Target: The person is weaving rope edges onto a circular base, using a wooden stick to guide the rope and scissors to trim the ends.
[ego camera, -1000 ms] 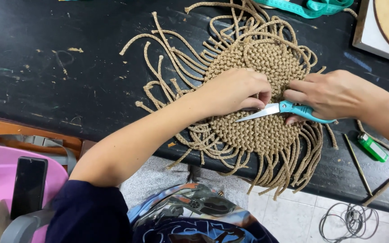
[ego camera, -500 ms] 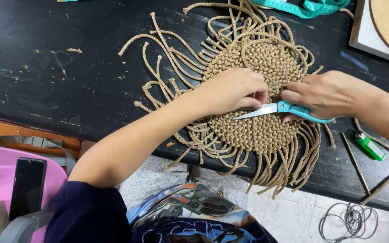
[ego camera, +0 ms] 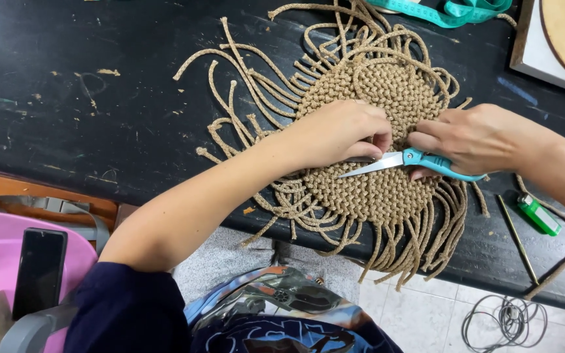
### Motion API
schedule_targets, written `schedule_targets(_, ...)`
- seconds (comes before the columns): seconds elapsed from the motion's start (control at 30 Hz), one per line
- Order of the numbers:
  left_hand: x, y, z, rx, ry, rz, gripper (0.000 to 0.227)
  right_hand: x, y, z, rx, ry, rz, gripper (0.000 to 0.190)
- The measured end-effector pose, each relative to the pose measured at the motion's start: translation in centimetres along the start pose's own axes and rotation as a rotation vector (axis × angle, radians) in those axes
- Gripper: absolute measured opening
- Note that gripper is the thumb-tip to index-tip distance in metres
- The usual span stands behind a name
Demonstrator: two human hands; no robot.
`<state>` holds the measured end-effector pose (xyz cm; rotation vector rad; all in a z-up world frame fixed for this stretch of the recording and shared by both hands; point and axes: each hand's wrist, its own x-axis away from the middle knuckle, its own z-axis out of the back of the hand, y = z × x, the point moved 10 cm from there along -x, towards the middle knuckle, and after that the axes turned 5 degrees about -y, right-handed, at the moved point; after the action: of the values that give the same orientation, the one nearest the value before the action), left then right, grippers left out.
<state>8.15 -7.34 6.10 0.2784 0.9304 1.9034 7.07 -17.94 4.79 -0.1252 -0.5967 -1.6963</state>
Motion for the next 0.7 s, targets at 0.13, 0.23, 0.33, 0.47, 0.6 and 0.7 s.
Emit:
schedule_targets(0.13,0.0,0.0,0.1,0.009,0.003,0.004,0.008,0.3,0.1,-1.2,-0.031,-0.087,0.001,0.051)
schedule_targets(0.23,0.0,0.1,0.1,0.021,-0.002,0.001,0.010,0.2,0.3,0.0,-0.021,-0.018,-0.033,0.057)
schedule_targets(0.33,0.0,0.1,0.1,0.013,0.003,0.000,0.010,-0.1,0.5,0.1,-0.026,-0.035,-0.050,0.060)
schedule_targets(0.47,0.0,0.1,0.1,0.016,0.002,-0.005,0.010,0.1,0.4,-0.7,-0.032,-0.082,-0.030,0.058)
schedule_targets(0.6,0.1,0.1,0.3,0.028,0.006,0.000,0.009,0.8,0.6,-1.5,-0.061,-0.112,-0.049,0.043)
schedule_targets(0.7,0.1,0.1,0.3,0.036,0.003,0.006,0.007,1.4,0.5,-2.4,-0.055,-0.168,-0.067,0.032)
